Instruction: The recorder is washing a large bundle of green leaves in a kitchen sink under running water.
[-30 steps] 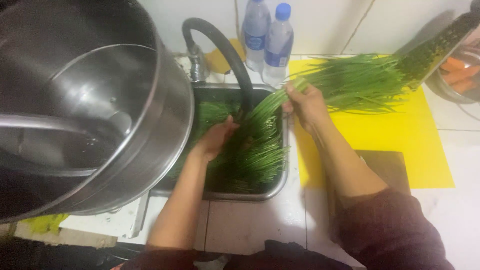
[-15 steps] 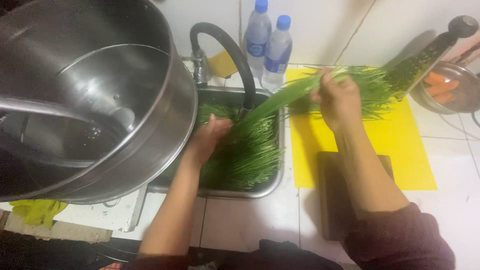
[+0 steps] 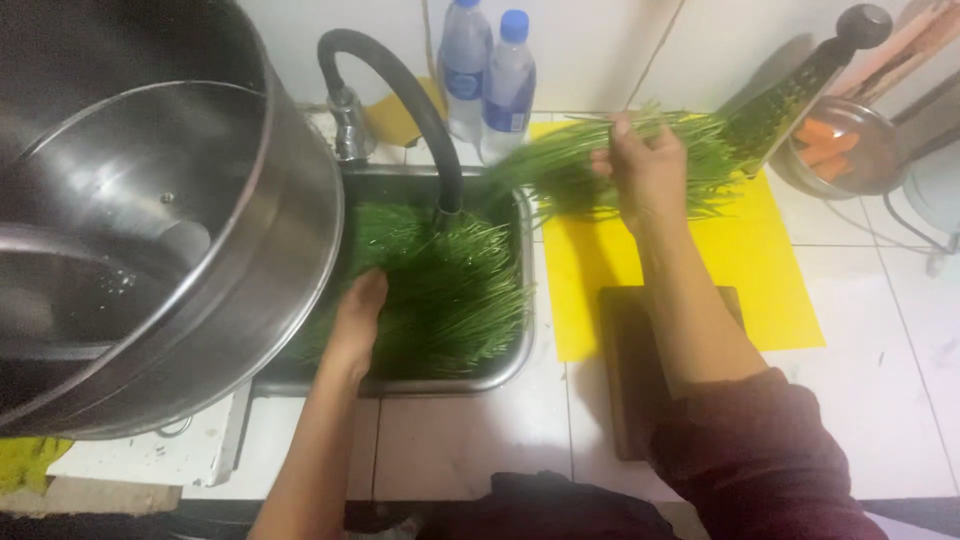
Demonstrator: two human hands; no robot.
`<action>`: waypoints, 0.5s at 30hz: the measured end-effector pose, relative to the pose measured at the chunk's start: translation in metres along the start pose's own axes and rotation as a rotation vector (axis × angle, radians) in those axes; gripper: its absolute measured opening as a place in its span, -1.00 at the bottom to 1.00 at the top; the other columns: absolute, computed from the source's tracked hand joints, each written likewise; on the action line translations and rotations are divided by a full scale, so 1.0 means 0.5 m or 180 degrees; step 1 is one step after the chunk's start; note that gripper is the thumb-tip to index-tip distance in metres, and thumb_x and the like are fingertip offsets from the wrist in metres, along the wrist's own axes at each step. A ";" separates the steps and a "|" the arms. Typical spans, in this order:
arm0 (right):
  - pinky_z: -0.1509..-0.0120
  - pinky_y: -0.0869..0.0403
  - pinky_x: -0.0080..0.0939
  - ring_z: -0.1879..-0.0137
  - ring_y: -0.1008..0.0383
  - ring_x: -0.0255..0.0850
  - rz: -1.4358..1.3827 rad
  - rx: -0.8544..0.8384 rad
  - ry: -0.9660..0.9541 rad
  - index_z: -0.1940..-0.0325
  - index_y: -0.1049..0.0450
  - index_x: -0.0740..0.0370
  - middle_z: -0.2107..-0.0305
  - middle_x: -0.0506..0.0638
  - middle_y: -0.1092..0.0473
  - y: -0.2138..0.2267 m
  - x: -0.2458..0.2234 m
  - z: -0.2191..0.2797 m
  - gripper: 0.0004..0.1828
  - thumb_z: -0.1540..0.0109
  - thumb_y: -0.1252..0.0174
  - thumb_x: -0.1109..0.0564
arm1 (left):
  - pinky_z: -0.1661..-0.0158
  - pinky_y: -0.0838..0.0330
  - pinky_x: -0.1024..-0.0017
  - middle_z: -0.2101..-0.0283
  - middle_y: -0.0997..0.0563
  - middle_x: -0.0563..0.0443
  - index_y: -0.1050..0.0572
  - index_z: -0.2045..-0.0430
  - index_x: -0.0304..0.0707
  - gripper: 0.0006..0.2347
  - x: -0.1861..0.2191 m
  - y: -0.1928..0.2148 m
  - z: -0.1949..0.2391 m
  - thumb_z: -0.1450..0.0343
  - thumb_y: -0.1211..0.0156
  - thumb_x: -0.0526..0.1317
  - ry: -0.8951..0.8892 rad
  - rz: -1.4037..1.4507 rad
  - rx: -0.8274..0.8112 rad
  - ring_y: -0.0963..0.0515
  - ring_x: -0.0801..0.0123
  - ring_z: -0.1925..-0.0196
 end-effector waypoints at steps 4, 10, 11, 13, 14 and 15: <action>0.33 -0.49 -0.26 0.41 -0.56 -0.24 0.2749 -0.0479 0.0448 -0.05 -0.41 0.39 0.42 -0.01 -0.49 0.072 0.080 -0.026 -0.69 -0.27 -0.27 0.23 | -0.41 -0.10 0.29 -0.40 -0.32 -0.23 -0.25 -0.31 -0.39 -0.58 0.066 -0.070 0.028 -0.53 0.01 -0.24 0.0043 -0.0483 -0.0141 -0.28 0.16 -0.46; 0.25 -0.55 -0.20 0.34 -0.56 -0.16 0.1129 0.0517 -0.0290 0.06 -0.42 0.38 0.35 0.04 -0.44 0.317 0.073 -0.049 -0.82 -0.41 -0.19 0.18 | -0.36 -0.17 0.31 -0.34 -0.44 -0.14 -0.38 -0.27 -0.33 -0.58 0.033 -0.044 -0.001 -0.48 0.01 -0.20 -0.0099 -0.0514 -0.0217 -0.38 0.22 -0.40; 0.26 -0.51 -0.20 0.32 -0.53 -0.16 0.0619 0.0504 -0.0397 0.00 -0.39 0.33 0.28 0.02 -0.43 0.354 0.083 -0.058 -0.83 -0.39 -0.18 0.20 | -0.33 -0.21 0.31 -0.28 -0.51 -0.17 -0.43 -0.21 -0.34 -0.60 0.048 -0.050 0.004 -0.50 -0.04 -0.15 -0.0091 -0.0609 -0.0127 -0.43 0.19 -0.36; 0.27 -0.47 -0.21 0.29 -0.49 -0.16 0.0114 0.0499 -0.0484 -0.05 -0.35 0.28 0.21 0.00 -0.43 0.425 0.100 -0.078 -0.79 -0.38 -0.17 0.21 | -0.30 -0.26 0.30 -0.22 -0.58 -0.20 -0.49 -0.16 -0.36 -0.62 0.076 -0.068 0.012 -0.51 -0.09 -0.10 -0.0089 -0.0701 -0.0056 -0.49 0.16 -0.31; 0.22 -0.51 -0.20 0.26 -0.48 -0.16 -0.0017 0.0561 -0.0642 -0.08 -0.34 0.28 0.19 0.02 -0.42 0.462 0.118 -0.089 -0.78 -0.38 -0.15 0.21 | -0.29 -0.25 0.30 -0.22 -0.58 -0.16 -0.48 -0.16 -0.34 -0.62 0.085 -0.078 0.014 -0.52 -0.08 -0.09 -0.0034 -0.0741 -0.0073 -0.48 0.17 -0.30; 0.17 -0.54 -0.20 0.23 -0.47 -0.15 -0.0153 0.0619 -0.0805 -0.10 -0.33 0.28 0.17 0.04 -0.41 0.497 0.138 -0.099 -0.77 -0.39 -0.14 0.20 | -0.28 -0.24 0.30 -0.22 -0.57 -0.13 -0.48 -0.16 -0.32 -0.62 0.095 -0.086 0.017 -0.52 -0.06 -0.09 0.0022 -0.0784 -0.0083 -0.48 0.17 -0.28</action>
Point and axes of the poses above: each hand's wrist, its own z-axis away from the middle knuckle, its own y-axis out of the back of the hand, x = y × z, the point moved 8 cm from there along -z, towards the middle knuckle
